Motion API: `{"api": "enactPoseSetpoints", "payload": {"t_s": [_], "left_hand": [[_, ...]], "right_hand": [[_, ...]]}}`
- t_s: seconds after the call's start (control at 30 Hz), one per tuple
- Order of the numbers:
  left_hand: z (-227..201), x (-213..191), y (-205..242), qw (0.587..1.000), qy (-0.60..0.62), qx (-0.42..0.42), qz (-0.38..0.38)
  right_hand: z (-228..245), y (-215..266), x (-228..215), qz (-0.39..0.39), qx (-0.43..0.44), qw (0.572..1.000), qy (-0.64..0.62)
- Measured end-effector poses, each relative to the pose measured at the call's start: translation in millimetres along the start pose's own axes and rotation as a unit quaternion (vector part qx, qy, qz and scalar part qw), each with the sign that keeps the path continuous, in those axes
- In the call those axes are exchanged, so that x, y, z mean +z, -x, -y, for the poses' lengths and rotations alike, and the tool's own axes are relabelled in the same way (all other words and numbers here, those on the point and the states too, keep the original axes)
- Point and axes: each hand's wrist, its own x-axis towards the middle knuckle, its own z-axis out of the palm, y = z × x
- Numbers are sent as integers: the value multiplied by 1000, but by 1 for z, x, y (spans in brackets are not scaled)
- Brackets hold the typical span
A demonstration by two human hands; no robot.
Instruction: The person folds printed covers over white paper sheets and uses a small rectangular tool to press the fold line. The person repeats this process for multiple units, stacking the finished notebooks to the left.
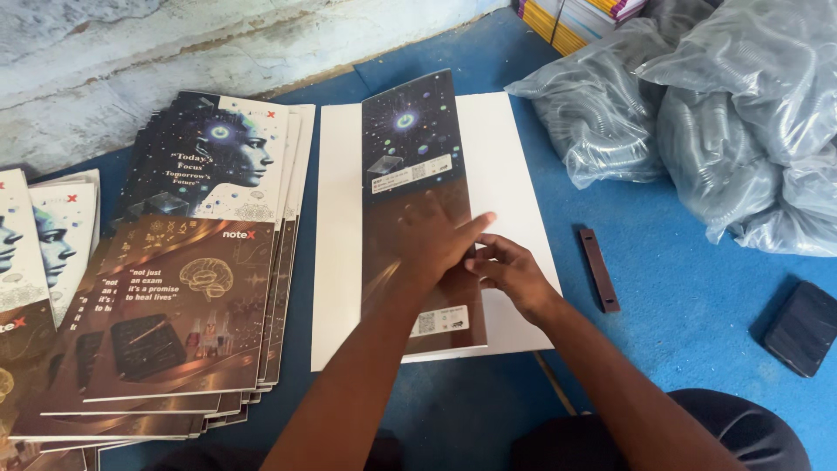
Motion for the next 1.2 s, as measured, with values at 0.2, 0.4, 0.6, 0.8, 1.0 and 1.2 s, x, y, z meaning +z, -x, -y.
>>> {"api": "enactPoseSetpoints", "payload": {"t_s": [0.2, 0.4, 0.6, 0.8, 1.0, 1.2], "left_hand": [[-10, -11, -9, 1000, 8, -9, 11], [-6, -35, -3, 1000, 22, -3, 16], [-4, -64, 7, 995, 1, 69, -73], [9, -96, 1, 998, -36, 23, -36], [40, -127, -2, 993, -83, 38, -77], [70, -157, -8, 984, -96, 25, -145]], "right_hand": [[19, 11, 12, 42, -9, 999, -18], [14, 6, 10, 35, 1, 999, -9], [5, 4, 4, 22, 10, 999, 41], [4, 3, 7, 12, 28, 996, 89], [5, 5, 9, 5, 45, 991, 130], [2, 5, 9, 12, 37, 989, 143]]}}
